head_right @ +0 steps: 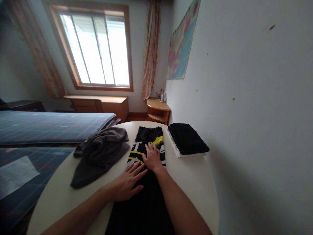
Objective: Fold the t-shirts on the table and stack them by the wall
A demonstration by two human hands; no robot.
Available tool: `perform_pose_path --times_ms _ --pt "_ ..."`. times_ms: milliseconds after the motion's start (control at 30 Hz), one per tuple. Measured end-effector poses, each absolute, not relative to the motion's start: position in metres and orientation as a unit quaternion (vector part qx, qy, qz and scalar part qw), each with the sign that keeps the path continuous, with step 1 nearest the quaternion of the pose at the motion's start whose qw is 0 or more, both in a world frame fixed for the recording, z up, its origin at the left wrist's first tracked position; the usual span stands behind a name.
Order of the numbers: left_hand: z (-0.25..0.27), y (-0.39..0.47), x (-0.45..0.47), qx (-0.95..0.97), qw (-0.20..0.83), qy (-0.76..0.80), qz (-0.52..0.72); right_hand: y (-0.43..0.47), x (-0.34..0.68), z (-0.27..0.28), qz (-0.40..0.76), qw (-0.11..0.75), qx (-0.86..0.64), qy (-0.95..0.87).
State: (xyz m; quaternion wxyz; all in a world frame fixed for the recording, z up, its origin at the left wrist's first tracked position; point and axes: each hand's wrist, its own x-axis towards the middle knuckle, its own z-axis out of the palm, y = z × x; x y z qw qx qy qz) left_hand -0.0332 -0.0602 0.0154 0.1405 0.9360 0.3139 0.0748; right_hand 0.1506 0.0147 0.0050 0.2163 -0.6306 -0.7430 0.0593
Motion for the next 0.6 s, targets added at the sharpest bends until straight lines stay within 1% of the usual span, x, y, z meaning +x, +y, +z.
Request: perform_pose_path --times_ms 133,333,500,600 --pt "0.02 -0.062 -0.032 0.935 0.142 0.319 0.059 0.014 0.15 0.004 0.062 0.2 -0.656 -0.725" --pt "0.023 -0.065 -0.031 0.935 0.154 0.317 0.046 0.013 0.154 0.007 0.06 0.184 -0.646 -0.738" --pt "0.029 -0.081 -0.029 0.927 0.199 0.316 0.031 0.007 0.161 0.018 0.07 0.181 -0.638 -0.745" --pt "0.038 -0.086 -0.029 0.923 0.219 0.313 0.047 0.004 0.165 0.024 0.089 0.179 -0.631 -0.749"
